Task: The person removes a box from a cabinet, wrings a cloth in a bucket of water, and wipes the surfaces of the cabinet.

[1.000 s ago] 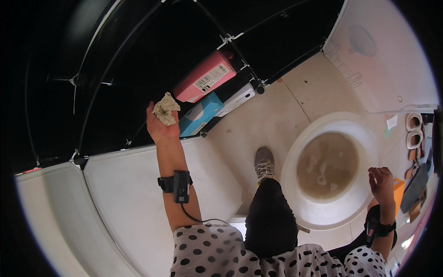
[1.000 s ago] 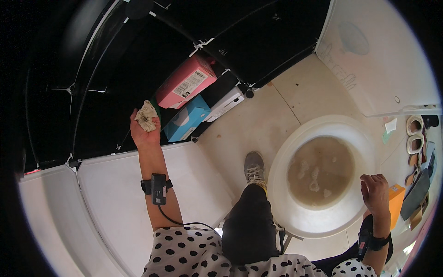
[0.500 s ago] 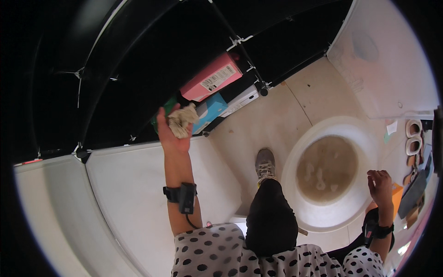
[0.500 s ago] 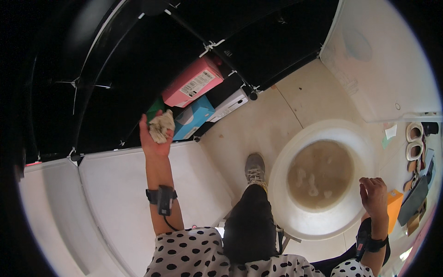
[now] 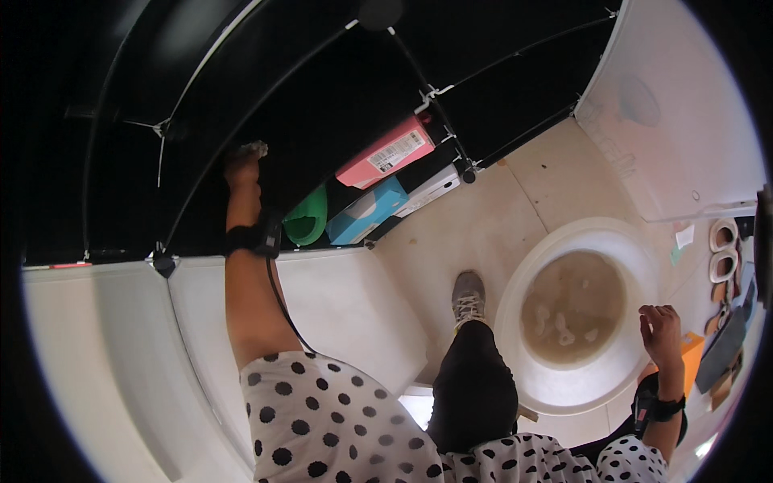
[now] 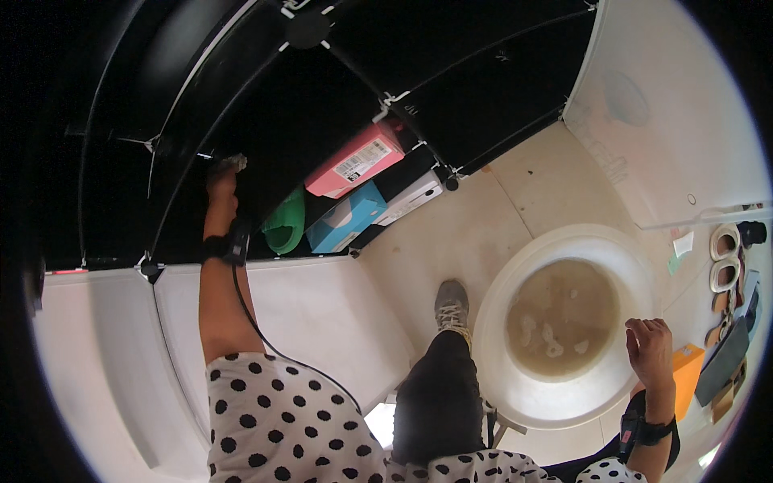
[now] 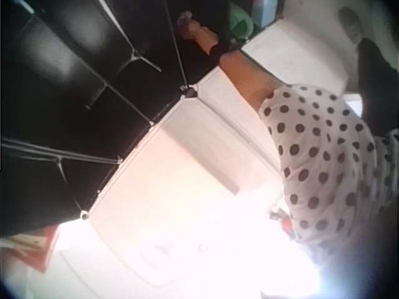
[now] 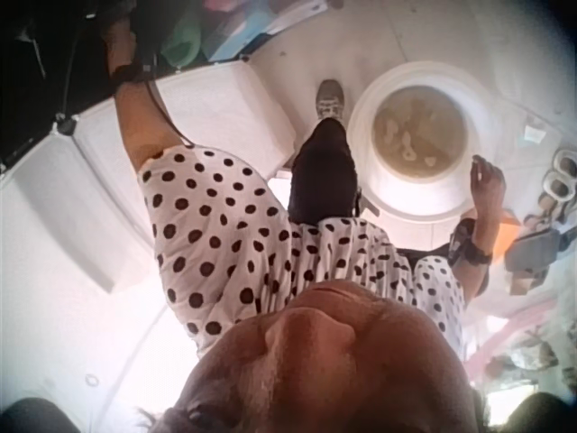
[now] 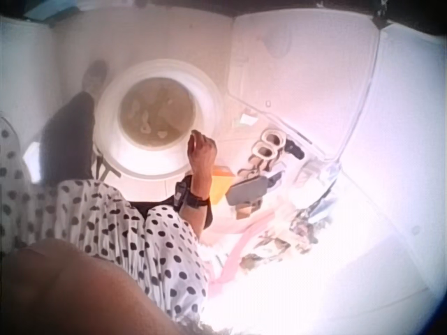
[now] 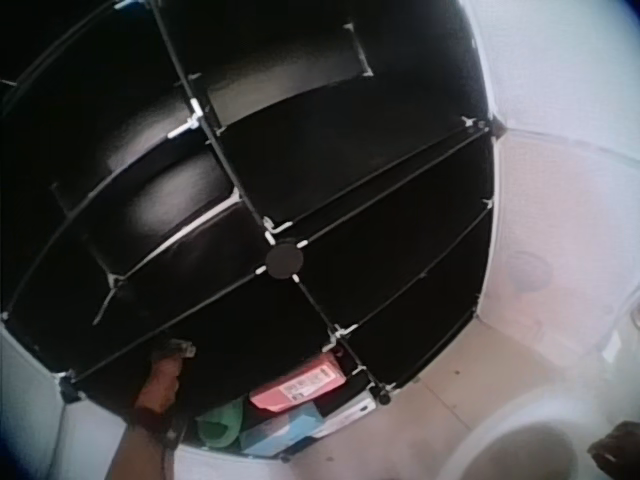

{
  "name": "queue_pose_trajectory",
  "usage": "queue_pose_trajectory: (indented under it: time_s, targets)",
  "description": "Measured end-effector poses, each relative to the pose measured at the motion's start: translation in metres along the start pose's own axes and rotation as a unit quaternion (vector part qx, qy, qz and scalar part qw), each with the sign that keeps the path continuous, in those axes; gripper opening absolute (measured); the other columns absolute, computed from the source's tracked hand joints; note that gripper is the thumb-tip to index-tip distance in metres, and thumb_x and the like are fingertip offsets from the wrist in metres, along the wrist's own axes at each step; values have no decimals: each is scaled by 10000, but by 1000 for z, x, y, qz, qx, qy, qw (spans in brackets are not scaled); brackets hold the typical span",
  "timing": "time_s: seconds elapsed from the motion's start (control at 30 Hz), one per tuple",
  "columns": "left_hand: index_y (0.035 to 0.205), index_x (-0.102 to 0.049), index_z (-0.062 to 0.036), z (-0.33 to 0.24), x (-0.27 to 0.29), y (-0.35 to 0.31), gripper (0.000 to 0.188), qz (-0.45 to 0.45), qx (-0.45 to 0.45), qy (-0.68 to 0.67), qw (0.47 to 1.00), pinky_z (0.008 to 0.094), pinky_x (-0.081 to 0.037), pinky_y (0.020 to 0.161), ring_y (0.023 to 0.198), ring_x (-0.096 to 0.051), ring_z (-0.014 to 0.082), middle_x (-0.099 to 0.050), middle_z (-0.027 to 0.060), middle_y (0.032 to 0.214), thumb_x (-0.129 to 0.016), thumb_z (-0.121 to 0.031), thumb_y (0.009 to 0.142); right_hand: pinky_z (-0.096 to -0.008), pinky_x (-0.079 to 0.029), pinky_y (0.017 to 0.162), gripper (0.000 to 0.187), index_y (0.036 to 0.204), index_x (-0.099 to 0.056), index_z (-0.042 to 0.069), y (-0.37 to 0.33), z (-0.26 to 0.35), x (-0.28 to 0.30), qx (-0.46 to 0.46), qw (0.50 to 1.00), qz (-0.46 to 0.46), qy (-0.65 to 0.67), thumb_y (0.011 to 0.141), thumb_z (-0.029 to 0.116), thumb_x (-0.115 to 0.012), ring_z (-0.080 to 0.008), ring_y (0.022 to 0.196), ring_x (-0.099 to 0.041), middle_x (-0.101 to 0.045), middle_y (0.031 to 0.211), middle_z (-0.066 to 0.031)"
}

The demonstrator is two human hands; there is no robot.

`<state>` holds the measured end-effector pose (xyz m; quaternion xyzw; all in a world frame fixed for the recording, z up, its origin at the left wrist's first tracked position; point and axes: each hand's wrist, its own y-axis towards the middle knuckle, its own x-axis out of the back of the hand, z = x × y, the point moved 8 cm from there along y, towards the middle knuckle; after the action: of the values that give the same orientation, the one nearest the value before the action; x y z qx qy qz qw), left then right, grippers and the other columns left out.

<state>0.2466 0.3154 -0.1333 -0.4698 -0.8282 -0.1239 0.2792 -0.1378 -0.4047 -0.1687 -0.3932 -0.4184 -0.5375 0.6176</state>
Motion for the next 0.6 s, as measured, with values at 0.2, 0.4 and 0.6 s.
queue_pose_trajectory:
  time_s: [0.2, 0.4, 0.6]
  targets:
    - [1255, -499, -165, -43, -113, 99, 378, 45, -166, 657, 734, 393, -424, 913, 1083, -532, 274, -480, 108, 1284, -484, -194, 878, -377, -443, 647, 151, 808, -553, 32, 4, -4, -5, -6, 1000, 17, 3, 685, -44, -598, -309, 611, -559, -569, 632, -121]
    - [1261, -488, -207, -182, -235, -87, 353, 137, -348, 386, 844, 405, -441, 946, 1180, -488, 238, -522, 74, 1255, -491, -230, 909, -380, -441, 648, 147, 808, -556, 30, 1, -17, -13, -32, 999, 29, 0, 690, -44, -600, -309, 614, -559, -571, 636, -123]
    - [1290, -479, -182, -130, -205, -103, 515, 107, -446, 397, 795, 379, -446, 931, 1150, -498, 289, -473, 146, 1284, -580, -30, 809, -386, -441, 654, 148, 813, -561, 28, 1, -10, -4, -28, 999, 15, -8, 688, -40, -603, -310, 625, -561, -574, 645, -125]
